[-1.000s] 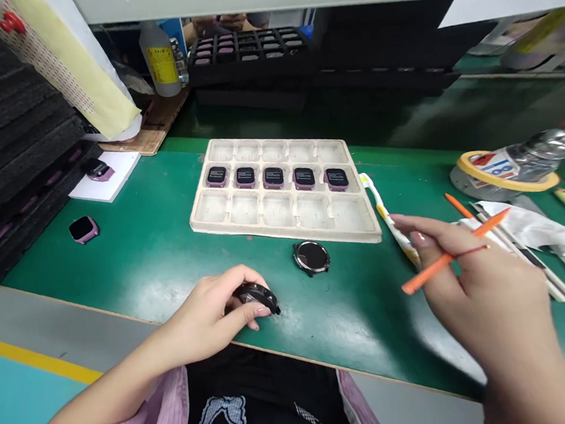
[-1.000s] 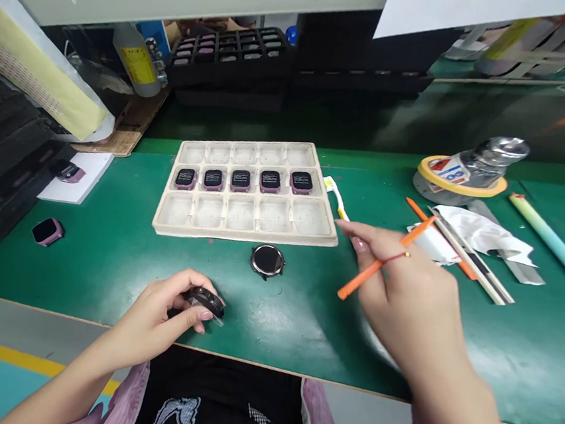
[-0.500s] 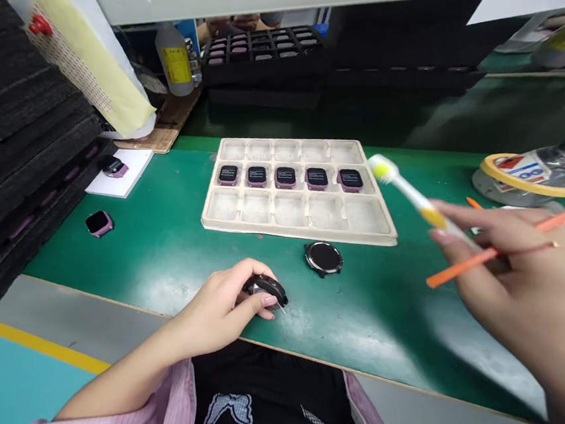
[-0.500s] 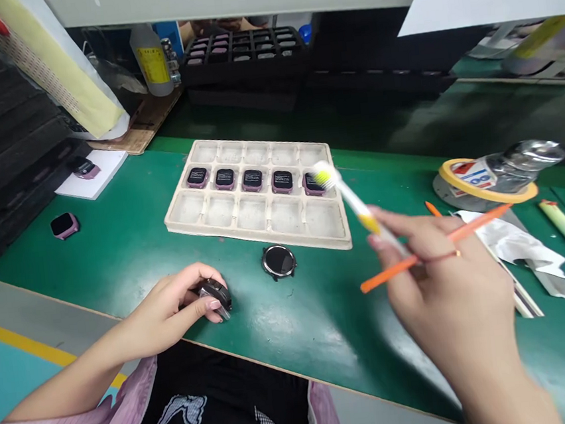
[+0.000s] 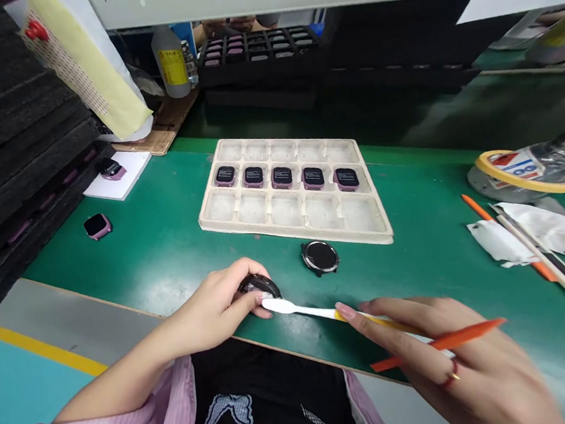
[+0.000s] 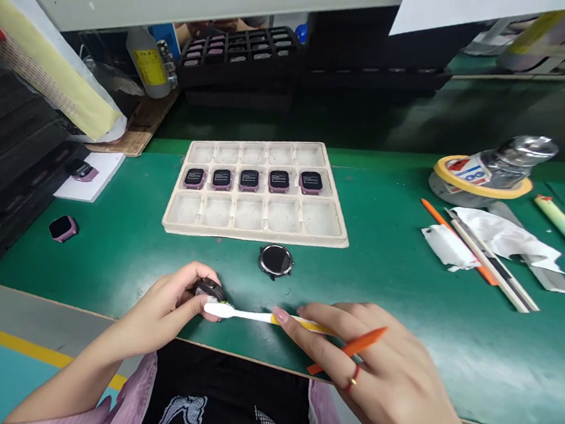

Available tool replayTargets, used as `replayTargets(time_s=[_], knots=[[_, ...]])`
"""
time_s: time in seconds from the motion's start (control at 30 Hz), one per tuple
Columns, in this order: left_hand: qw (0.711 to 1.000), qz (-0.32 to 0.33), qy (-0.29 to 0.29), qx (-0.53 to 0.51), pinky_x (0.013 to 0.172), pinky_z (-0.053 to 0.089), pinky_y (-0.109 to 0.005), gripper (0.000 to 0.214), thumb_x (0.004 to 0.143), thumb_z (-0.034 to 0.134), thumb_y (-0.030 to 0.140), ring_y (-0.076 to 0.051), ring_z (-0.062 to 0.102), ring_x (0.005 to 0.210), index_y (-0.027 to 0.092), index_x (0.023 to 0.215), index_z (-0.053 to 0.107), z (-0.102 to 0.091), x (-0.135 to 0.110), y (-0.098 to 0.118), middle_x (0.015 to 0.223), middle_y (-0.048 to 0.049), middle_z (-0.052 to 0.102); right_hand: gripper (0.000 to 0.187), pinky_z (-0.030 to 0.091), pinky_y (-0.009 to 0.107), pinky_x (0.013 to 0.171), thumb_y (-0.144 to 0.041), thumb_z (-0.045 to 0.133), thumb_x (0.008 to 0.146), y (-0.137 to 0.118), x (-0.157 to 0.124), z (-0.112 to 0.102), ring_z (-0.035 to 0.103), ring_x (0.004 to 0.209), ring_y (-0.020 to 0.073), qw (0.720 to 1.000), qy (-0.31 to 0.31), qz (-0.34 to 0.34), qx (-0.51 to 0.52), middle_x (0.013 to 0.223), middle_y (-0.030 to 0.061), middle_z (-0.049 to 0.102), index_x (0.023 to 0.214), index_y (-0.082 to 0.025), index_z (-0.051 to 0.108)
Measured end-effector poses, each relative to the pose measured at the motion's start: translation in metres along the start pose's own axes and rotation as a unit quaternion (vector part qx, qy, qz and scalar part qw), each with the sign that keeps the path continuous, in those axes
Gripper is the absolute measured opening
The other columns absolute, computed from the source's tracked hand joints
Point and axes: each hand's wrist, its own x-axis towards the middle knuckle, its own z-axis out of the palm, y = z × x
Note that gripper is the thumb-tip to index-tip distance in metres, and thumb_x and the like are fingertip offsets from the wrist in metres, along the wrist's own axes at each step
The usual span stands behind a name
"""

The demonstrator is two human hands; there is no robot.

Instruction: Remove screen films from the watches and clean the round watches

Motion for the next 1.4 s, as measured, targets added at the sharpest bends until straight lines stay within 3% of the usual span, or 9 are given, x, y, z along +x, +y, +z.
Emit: replayTargets(time_s=[0.1, 0.27, 0.43, 0.57, 0.67, 0.87, 1.1, 1.27, 1.4], knots=[[1.0, 0.0, 0.0, 0.0, 0.078, 0.056, -0.028, 0.006, 0.099, 0.049, 0.026, -0.015, 0.074, 0.084, 0.021, 0.102, 0.051, 0.0, -0.001, 0.0, 0.089, -0.0005, 0.07, 0.044, 0.05, 0.034, 0.071, -0.002, 0.053, 0.093, 0.006, 0.0, 0.004, 0.067, 0.08, 0.0207, 0.998, 0.004, -0.026, -0.061, 0.101, 0.0072, 0.072, 0.126, -0.028, 0.066], [1.0, -0.015, -0.004, -0.009, 0.076, 0.056, -0.029, 0.011, 0.098, 0.052, 0.03, -0.017, 0.074, 0.086, 0.021, 0.104, 0.051, 0.001, -0.003, 0.0, 0.093, -0.0019, 0.068, 0.047, 0.048, 0.036, 0.064, -0.016, 0.065, 0.092, 0.023, -0.007, -0.005, 0.067, 0.075, 0.0236, 0.983, 0.1, 0.098, -0.121, 0.098, 0.0038, 0.071, 0.132, -0.042, 0.061], [0.998, 0.051, 0.012, 0.018, 0.08, 0.055, -0.029, 0.016, 0.095, 0.06, 0.032, -0.015, 0.068, 0.091, 0.021, 0.106, 0.056, 0.001, -0.004, -0.003, 0.102, -0.0041, 0.065, 0.021, 0.041, 0.033, 0.046, -0.033, 0.057, 0.097, 0.05, -0.015, -0.01, 0.07, 0.073, 0.0257, 0.952, 0.111, 0.157, -0.237, 0.09, 0.0073, 0.075, 0.112, -0.028, 0.071], [0.99, 0.112, 0.019, 0.082, 0.086, 0.053, -0.031, 0.015, 0.092, 0.062, 0.027, -0.016, 0.062, 0.097, 0.022, 0.105, 0.056, 0.001, -0.005, -0.002, 0.106, -0.0034, 0.063, 0.027, 0.04, 0.033, 0.04, -0.04, 0.05, 0.099, 0.062, -0.019, -0.01, 0.072, 0.077, 0.0291, 0.942, 0.083, 0.168, -0.277, 0.093, 0.0107, 0.076, 0.105, -0.025, 0.072], [0.978, 0.143, 0.012, 0.152, 0.093, 0.05, -0.035, 0.022, 0.088, 0.063, 0.017, -0.018, 0.06, 0.108, 0.023, 0.106, 0.054, 0.003, -0.006, -0.002, 0.11, -0.0025, 0.062, 0.022, 0.054, 0.04, 0.06, -0.032, 0.056, 0.097, 0.052, -0.015, -0.006, 0.071, 0.099, 0.0338, 0.95, 0.094, 0.196, -0.224, 0.107, 0.0116, 0.075, 0.113, -0.026, 0.07], [0.955, 0.195, -0.011, 0.223, 0.116, 0.037, -0.038, 0.048, 0.087, 0.041, -0.003, -0.018, 0.039, 0.143, 0.026, 0.124, 0.049, 0.003, -0.009, -0.005, 0.139, -0.0058, 0.051, 0.017, 0.056, 0.043, 0.086, -0.018, 0.065, 0.092, 0.02, 0.0, 0.019, 0.071, 0.095, 0.0257, 0.986, 0.115, 0.119, -0.027, 0.106, 0.0091, 0.074, 0.107, -0.023, 0.07], [0.958, 0.084, -0.015, 0.275, 0.121, 0.031, -0.051, 0.077, 0.085, 0.072, 0.041, -0.029, 0.021, 0.152, 0.032, 0.15, 0.032, -0.001, -0.013, 0.004, 0.162, -0.0072, 0.028, 0.027, 0.057, 0.044, 0.087, -0.013, 0.062, 0.092, 0.004, 0.001, 0.043, 0.067, 0.104, 0.0258, 0.994, 0.044, 0.08, 0.055, 0.109, 0.0094, 0.072, 0.117, -0.024, 0.065], [0.915, 0.085, 0.148, 0.366, 0.107, 0.041, -0.057, 0.071, 0.077, 0.072, 0.063, -0.036, 0.048, 0.129, 0.02, 0.131, 0.054, 0.01, -0.016, -0.002, 0.135, -0.0155, 0.056, 0.028, 0.057, 0.047, 0.087, -0.013, 0.061, 0.093, 0.0, 0.0, 0.046, 0.066, 0.106, 0.0272, 0.995, 0.025, 0.071, 0.066, 0.11, 0.011, 0.071, 0.119, -0.023, 0.065], [0.899, 0.112, 0.171, 0.388, 0.094, 0.049, -0.05, 0.045, 0.083, 0.072, 0.052, -0.031, 0.059, 0.108, 0.02, 0.113, 0.06, 0.017, -0.018, -0.006, 0.113, -0.0106, 0.067, 0.03, 0.056, 0.047, 0.088, -0.011, 0.06, 0.093, -0.006, 0.0, 0.049, 0.064, 0.108, 0.0271, 0.995, 0.021, 0.06, 0.075, 0.111, 0.0126, 0.069, 0.121, -0.02, 0.065]])
